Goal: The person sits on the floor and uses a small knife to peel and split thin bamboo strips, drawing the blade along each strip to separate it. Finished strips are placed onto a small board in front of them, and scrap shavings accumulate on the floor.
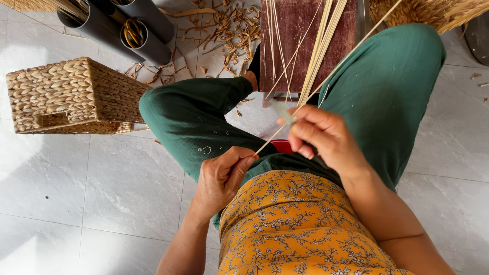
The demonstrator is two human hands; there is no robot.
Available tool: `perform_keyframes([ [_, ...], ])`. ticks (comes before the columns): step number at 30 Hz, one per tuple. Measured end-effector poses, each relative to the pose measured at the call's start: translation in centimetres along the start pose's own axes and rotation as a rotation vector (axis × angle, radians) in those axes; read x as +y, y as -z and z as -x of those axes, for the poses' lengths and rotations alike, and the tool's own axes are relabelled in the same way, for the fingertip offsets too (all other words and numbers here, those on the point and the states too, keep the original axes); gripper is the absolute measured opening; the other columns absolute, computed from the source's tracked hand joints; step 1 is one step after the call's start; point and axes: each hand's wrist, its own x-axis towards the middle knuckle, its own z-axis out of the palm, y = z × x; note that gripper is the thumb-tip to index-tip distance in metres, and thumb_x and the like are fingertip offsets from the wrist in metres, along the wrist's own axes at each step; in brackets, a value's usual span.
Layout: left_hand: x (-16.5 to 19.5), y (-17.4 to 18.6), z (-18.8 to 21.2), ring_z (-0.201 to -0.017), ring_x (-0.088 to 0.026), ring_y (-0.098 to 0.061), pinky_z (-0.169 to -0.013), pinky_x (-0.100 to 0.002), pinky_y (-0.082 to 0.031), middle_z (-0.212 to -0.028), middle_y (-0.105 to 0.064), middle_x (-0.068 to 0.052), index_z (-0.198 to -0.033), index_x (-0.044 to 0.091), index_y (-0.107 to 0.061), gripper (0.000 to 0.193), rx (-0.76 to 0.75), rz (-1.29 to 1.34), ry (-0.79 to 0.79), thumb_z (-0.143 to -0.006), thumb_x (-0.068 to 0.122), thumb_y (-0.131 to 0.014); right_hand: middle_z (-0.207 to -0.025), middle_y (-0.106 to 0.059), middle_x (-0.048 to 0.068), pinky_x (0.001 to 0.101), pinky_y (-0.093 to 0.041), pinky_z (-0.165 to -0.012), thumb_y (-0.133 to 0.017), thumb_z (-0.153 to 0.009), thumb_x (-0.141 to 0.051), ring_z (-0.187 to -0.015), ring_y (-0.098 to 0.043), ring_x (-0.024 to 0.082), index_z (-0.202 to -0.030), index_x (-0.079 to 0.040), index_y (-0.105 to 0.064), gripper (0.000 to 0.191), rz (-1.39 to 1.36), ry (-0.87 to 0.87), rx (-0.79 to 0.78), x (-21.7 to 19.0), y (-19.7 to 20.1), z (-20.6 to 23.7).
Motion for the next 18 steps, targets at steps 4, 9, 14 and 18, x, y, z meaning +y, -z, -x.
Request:
perform_keyframes([
  [4,-0.3,0.7,0.7,-0.055,-0.005,-0.057,-0.049,-0.023,-0.047,-0.076,-0.072,-0.001,-0.099,0.003,-0.071,0.008,-0.032,-0.022,0.099,-0.099,0.01,-0.068,-0.071,-0.057,0.006,0.0219,-0.037,-0.05,-0.054,-0.108,-0.01,-0.055,-0.047,0.009,-0.123,0.005,-0.064,0.024,-0.053,0.083,0.085,-0.4,2.5,-0.2],
  [9,-0.7,1.1,1.1,-0.052,-0.003,-0.053,-0.046,-0.023,-0.043,-0.068,-0.067,0.001,-0.095,0.003,-0.072,0.009,-0.031,-0.018,0.147,-0.099,0.01,-0.068,-0.077,-0.057,0.007,0.0248,-0.039,-0.053,-0.052,-0.112,-0.012,-0.059,-0.048,0.011,-0.135,0.005,-0.06,0.029,-0.172,0.173,0.204,-2.0,3.8,-0.5],
  [14,-0.8,0.6,0.4,-0.05,-0.003,-0.05,-0.043,-0.023,-0.041,-0.061,-0.062,0.002,-0.096,0.003,-0.074,0.009,0.007,0.019,0.208,-0.098,0.011,-0.069,-0.069,-0.061,0.005,0.0198,-0.04,-0.047,-0.051,-0.105,-0.012,-0.051,-0.046,0.006,-0.151,-0.003,-0.049,0.046,0.021,0.032,-0.077,-1.1,0.6,0.3],
  [18,-0.6,0.2,0.2,-0.052,-0.003,-0.052,-0.045,-0.022,-0.042,-0.063,-0.063,0.001,-0.097,0.003,-0.073,0.009,0.013,0.02,0.192,-0.098,0.011,-0.068,-0.072,-0.062,0.004,0.0192,-0.043,-0.049,-0.052,-0.105,-0.008,-0.054,-0.049,0.005,-0.14,0.0,-0.055,0.036,0.028,-0.073,-0.212,1.2,-1.6,-0.3],
])
